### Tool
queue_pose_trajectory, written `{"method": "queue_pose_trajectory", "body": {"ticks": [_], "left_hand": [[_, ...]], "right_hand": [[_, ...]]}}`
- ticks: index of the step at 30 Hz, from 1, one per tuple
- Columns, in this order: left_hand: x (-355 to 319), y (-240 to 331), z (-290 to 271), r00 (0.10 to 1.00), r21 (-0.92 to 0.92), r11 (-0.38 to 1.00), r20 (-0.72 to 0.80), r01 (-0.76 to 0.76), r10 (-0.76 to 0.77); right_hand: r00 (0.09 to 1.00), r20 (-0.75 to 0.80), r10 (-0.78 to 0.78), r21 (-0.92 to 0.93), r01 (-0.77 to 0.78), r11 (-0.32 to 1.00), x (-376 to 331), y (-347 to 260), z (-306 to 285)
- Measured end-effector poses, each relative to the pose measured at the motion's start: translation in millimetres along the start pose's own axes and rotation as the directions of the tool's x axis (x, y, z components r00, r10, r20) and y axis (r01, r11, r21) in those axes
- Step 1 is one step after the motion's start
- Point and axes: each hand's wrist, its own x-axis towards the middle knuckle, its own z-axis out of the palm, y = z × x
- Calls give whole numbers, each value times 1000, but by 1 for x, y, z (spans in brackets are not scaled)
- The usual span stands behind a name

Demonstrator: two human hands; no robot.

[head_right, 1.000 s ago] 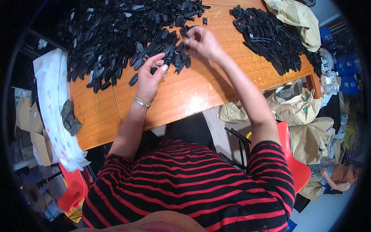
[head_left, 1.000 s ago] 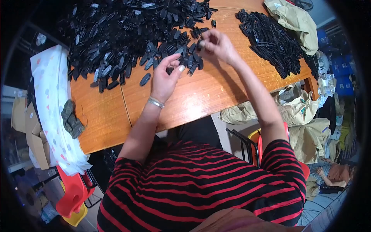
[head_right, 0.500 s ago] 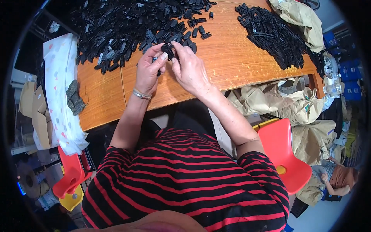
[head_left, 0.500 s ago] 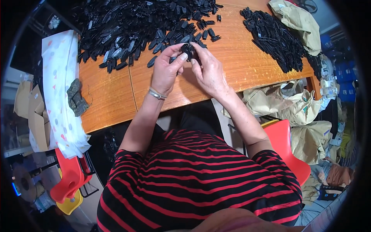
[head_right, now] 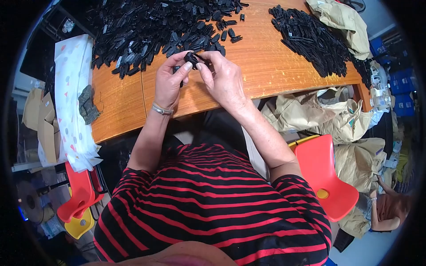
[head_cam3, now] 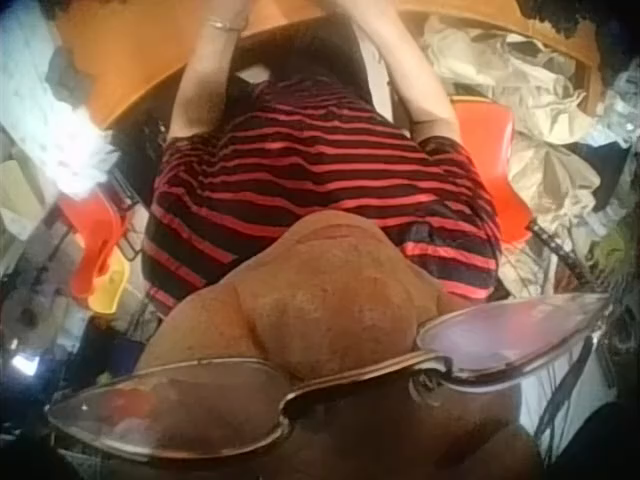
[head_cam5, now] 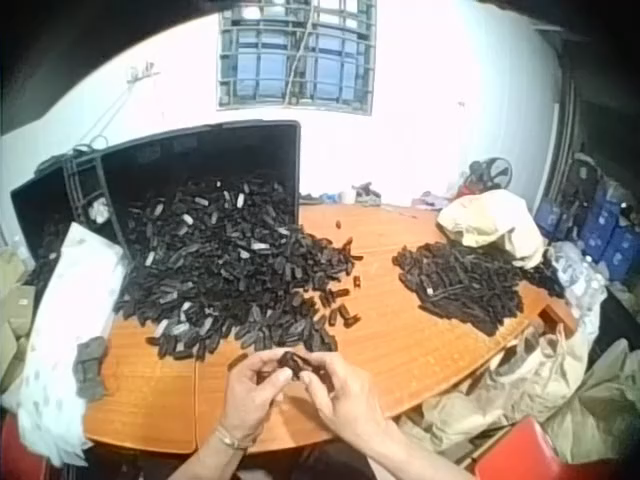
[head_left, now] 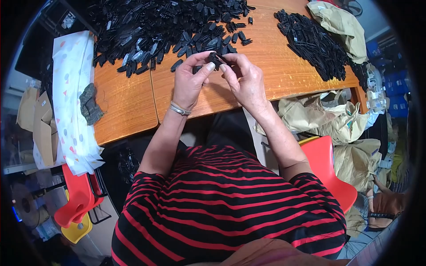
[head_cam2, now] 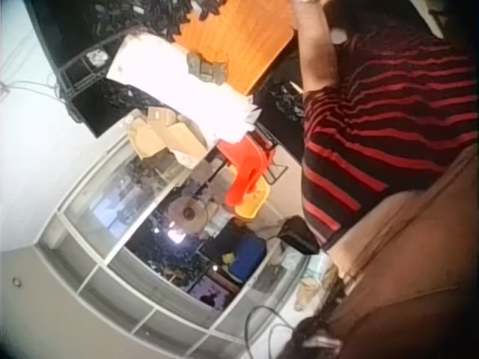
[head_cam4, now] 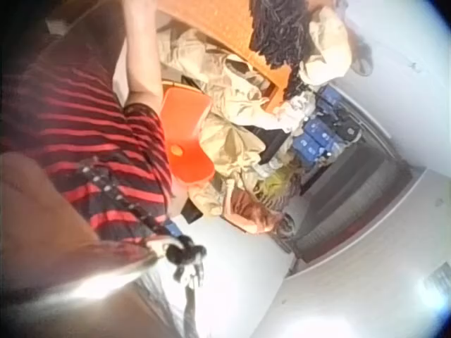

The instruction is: Assembling and sorting small black plastic clips on a wooden workbench.

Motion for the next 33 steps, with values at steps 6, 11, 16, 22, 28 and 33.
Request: {"method": "queue_pose_trajectory", "body": {"ticks": [6, 11, 16, 22, 28, 33], "left_hand": [[-7, -6, 6, 999, -44, 999, -34, -5, 3], [-14, 4, 14, 998, 103, 994, -50, -28, 34], [-21, 8, 20, 989, 198, 971, -36, -131, 141], [-27, 9, 17, 997, 70, 995, 28, -68, 66], [-30, 20, 5, 974, 45, 998, 221, 35, -44], [-38, 33, -5, 966, 77, 992, 234, 97, -113]], "right_hand": [[998, -27, -58, -48, 56, 997, -6, 2, 3], [989, -75, -129, -91, 122, 988, -10, -1, 2], [980, -107, -168, -150, 151, 977, -17, -2, 8], [984, -124, -126, -79, 117, 990, -23, -2, 14], [985, 170, -28, 68, 16, 998, -35, 1, 24], [994, 110, -20, 164, 2, 986, -48, -9, 44]]}}
